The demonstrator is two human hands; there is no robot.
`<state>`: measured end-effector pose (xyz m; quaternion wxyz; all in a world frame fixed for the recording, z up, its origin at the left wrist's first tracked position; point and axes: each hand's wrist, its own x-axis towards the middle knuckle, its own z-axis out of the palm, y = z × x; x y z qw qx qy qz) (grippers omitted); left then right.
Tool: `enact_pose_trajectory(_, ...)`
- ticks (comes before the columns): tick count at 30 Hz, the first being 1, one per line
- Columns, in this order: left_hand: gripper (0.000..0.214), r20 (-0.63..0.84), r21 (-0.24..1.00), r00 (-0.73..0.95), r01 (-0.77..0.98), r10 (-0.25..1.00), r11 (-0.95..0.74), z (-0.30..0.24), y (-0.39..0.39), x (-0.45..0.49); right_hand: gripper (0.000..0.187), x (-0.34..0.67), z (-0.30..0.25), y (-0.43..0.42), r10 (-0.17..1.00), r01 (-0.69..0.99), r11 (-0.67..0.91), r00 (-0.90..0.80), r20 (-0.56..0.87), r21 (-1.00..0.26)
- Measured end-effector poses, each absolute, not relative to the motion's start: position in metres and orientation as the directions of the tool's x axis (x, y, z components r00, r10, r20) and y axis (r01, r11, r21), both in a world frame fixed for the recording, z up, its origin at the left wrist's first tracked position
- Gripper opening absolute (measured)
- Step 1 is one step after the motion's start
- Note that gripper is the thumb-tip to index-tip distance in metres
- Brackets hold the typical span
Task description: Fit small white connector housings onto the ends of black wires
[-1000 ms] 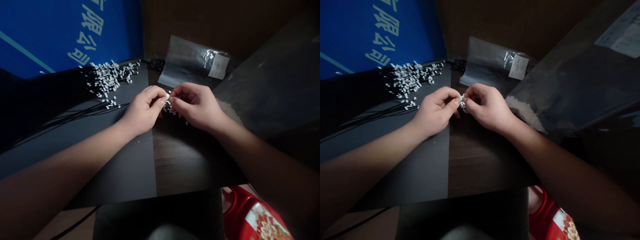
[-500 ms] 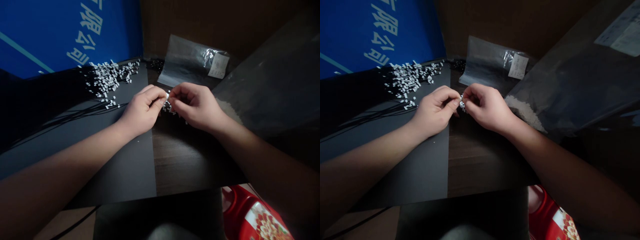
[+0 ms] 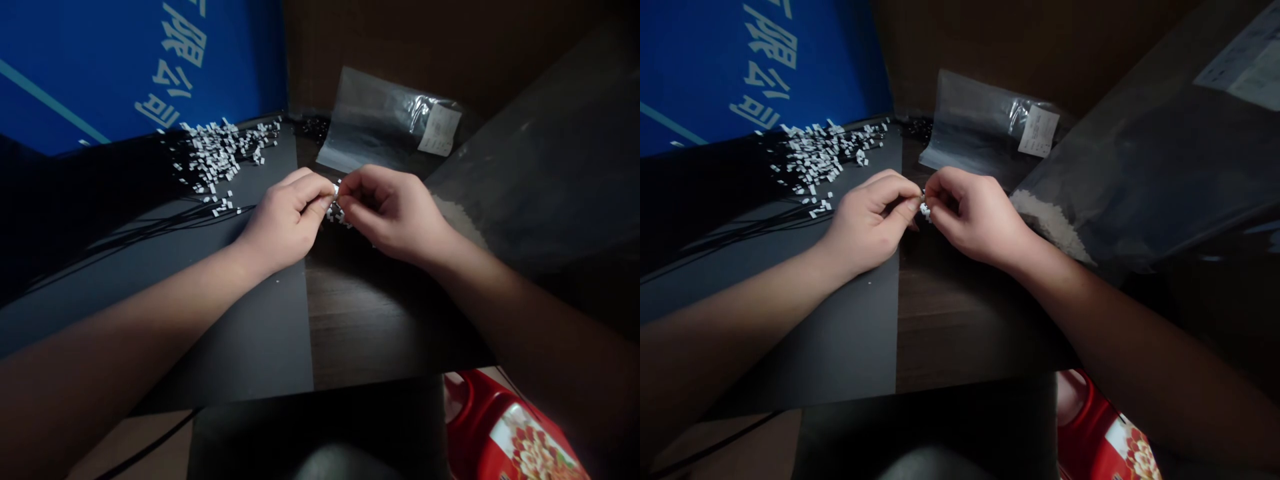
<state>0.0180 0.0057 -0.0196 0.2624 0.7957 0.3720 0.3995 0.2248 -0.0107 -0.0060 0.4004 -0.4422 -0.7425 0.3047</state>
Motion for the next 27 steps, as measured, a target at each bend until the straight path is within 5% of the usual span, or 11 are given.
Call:
enact_pose_trajectory(7,0.007,0.349,0.864,0.386,0.219,0.854,-0.453,-0.025,0.01,0.021,0.003,0.223,-0.006,-0.008,0.905,0.391,0.422,-0.237,0.354,-0.818)
enact_pose_trajectory(27,0.01,0.268,0.946,0.34,0.086,0.902,-0.313,-0.029,0.017,0.022,0.012,0.216,0.003,-0.011,0.977,0.194,0.152,-0.175,0.119,-0.969)
